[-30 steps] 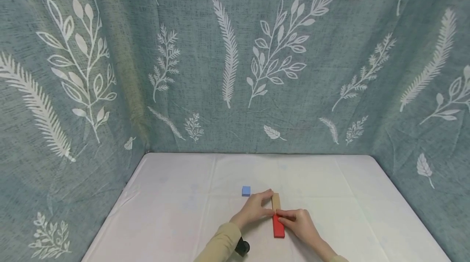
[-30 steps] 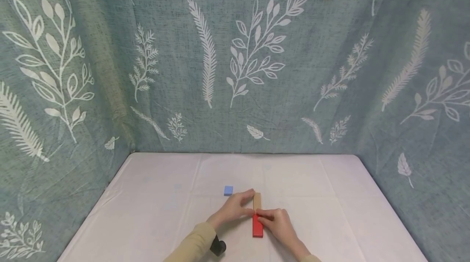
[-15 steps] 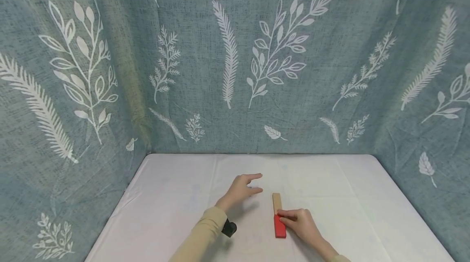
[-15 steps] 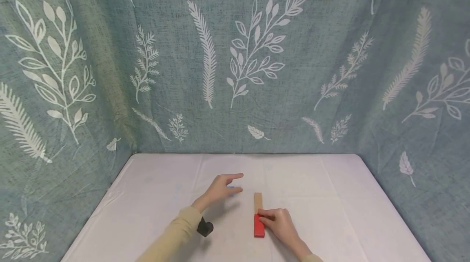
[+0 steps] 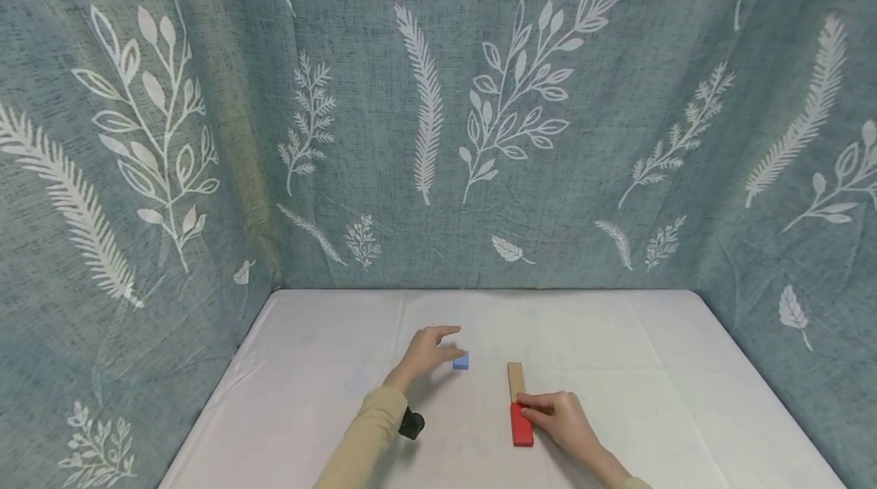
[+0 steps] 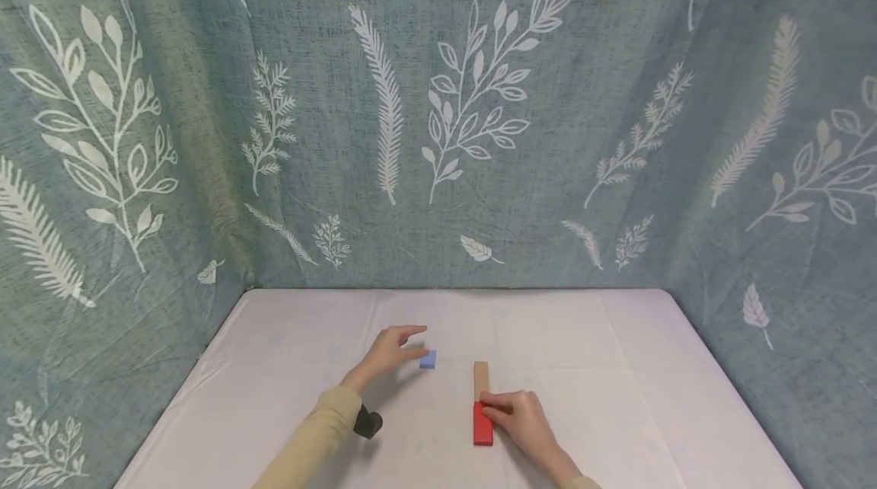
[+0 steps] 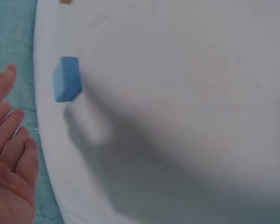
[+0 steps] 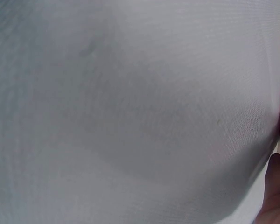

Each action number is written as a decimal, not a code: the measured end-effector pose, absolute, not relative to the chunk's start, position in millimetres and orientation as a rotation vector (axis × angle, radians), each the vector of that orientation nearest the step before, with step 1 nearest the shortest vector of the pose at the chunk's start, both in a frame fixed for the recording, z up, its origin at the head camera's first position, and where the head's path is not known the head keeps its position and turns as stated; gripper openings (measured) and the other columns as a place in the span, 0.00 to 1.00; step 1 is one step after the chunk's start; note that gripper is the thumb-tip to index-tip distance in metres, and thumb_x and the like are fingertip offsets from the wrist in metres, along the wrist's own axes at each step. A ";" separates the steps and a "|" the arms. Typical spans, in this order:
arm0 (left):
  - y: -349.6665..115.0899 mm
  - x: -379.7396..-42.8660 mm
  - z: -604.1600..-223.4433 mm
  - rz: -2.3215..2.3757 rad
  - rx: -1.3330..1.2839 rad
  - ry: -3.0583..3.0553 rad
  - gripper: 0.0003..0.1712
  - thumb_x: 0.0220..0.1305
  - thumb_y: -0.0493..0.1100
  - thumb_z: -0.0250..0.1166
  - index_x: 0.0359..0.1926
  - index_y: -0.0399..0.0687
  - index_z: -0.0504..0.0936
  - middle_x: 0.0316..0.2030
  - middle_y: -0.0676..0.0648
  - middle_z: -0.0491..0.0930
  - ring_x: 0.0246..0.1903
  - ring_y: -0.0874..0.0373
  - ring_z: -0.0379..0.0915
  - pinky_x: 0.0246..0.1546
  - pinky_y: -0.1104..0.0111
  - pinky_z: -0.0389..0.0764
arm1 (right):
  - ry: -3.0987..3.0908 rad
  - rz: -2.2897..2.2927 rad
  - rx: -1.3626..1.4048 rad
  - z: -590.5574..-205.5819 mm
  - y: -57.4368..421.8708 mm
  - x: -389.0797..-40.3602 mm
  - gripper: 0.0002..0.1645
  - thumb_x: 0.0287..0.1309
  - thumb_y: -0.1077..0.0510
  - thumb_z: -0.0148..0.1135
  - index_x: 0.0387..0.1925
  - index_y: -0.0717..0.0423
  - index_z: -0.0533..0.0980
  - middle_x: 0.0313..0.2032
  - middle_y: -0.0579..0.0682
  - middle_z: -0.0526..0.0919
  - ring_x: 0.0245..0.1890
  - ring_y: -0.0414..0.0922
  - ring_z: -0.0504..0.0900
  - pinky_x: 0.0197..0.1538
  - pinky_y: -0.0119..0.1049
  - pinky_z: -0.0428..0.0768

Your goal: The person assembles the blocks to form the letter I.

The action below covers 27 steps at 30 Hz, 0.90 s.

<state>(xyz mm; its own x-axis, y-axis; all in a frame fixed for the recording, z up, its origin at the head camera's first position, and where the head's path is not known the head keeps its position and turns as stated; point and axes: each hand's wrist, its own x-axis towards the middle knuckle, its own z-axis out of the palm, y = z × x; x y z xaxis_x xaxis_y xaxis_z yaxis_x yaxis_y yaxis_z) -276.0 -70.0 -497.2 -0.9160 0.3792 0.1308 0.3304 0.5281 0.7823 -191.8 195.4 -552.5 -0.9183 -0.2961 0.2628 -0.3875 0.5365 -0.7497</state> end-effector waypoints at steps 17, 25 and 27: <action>-71.0 -264.1 -535.9 1.421 0.588 2.746 0.22 0.55 0.36 0.68 0.51 0.31 0.79 0.51 0.34 0.80 0.55 0.38 0.74 0.59 0.48 0.75 | -2.668 1.347 0.592 -556.7 196.9 -193.1 0.13 0.51 0.61 0.68 0.40 0.61 0.84 0.40 0.55 0.87 0.43 0.40 0.85 0.41 0.24 0.85; -68.5 -265.1 -545.4 1.554 0.586 2.777 0.20 0.51 0.33 0.70 0.46 0.31 0.81 0.46 0.34 0.82 0.50 0.39 0.78 0.56 0.51 0.77 | -2.696 1.352 0.570 -553.7 197.6 -193.7 0.13 0.52 0.61 0.68 0.41 0.61 0.84 0.41 0.54 0.87 0.45 0.41 0.85 0.42 0.25 0.85; -68.2 -266.2 -546.5 1.580 0.581 2.769 0.19 0.50 0.32 0.70 0.46 0.30 0.81 0.45 0.34 0.83 0.49 0.39 0.78 0.55 0.53 0.78 | -2.693 1.355 0.569 -552.9 197.7 -194.0 0.14 0.52 0.60 0.68 0.41 0.61 0.84 0.41 0.54 0.87 0.44 0.44 0.85 0.42 0.27 0.86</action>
